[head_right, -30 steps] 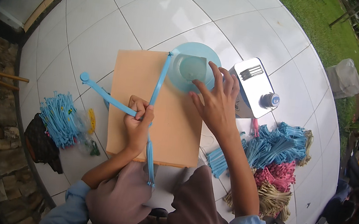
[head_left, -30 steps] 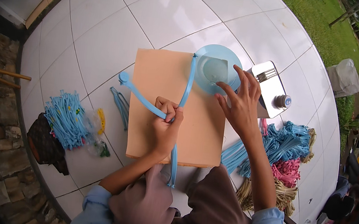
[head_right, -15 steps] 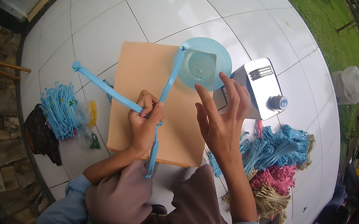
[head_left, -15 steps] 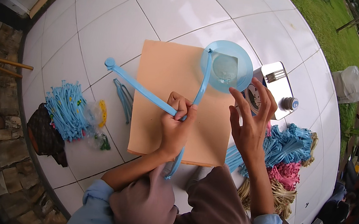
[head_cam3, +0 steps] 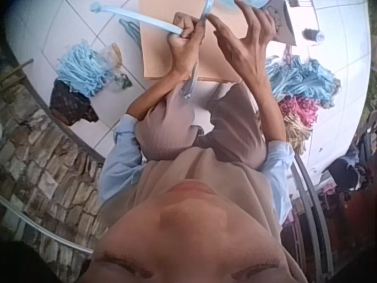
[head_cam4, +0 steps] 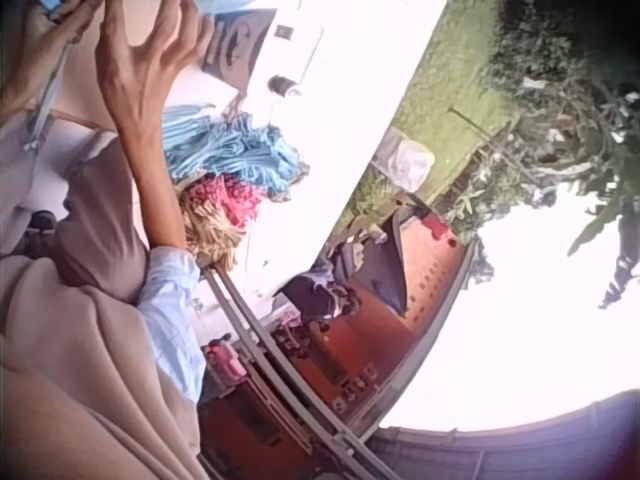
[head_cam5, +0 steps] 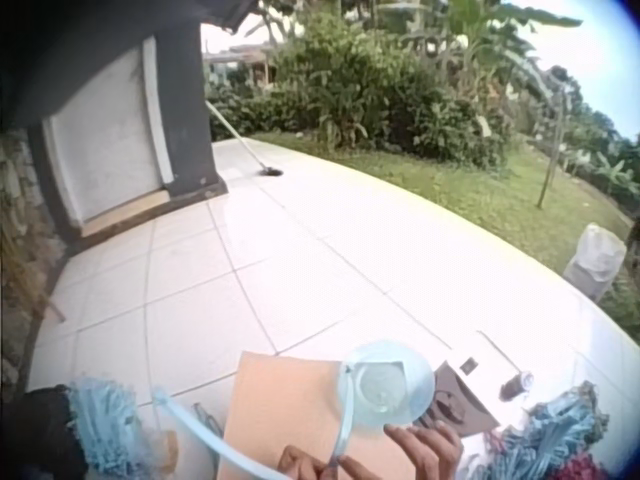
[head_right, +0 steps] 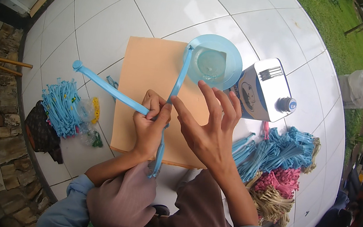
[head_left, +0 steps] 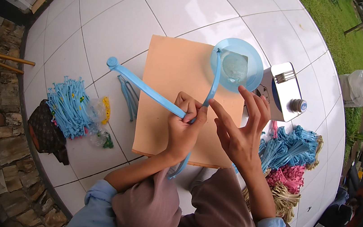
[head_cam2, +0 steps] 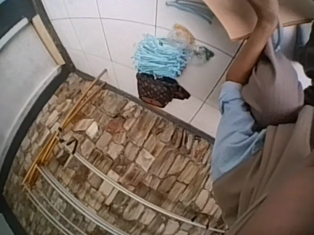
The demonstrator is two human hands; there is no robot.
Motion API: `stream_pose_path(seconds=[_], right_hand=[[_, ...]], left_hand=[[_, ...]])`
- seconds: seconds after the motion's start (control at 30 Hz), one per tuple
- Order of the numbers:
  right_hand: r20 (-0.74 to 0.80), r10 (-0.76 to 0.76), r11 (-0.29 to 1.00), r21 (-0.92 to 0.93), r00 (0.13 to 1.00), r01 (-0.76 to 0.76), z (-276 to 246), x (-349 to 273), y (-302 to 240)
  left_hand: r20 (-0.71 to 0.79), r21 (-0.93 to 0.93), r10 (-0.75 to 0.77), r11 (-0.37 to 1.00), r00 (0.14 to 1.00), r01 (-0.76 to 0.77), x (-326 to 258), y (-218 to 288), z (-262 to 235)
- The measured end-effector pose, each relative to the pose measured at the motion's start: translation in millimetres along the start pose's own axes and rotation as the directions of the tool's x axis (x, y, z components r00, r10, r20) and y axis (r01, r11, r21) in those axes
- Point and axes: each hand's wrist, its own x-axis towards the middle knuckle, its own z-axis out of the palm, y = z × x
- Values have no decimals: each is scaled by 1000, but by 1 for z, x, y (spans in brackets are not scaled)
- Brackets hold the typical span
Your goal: The person organizes a bundle of blue straps and applies adhesive to the ends of individual straps using a small tool.
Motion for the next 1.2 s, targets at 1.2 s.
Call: stream_pose_path(seconds=[1.2], right_hand=[[131, 295, 202, 960, 947, -195, -169, -26, -76]], left_hand=[[612, -195, 97, 980, 785, 30, -50, 185, 41]])
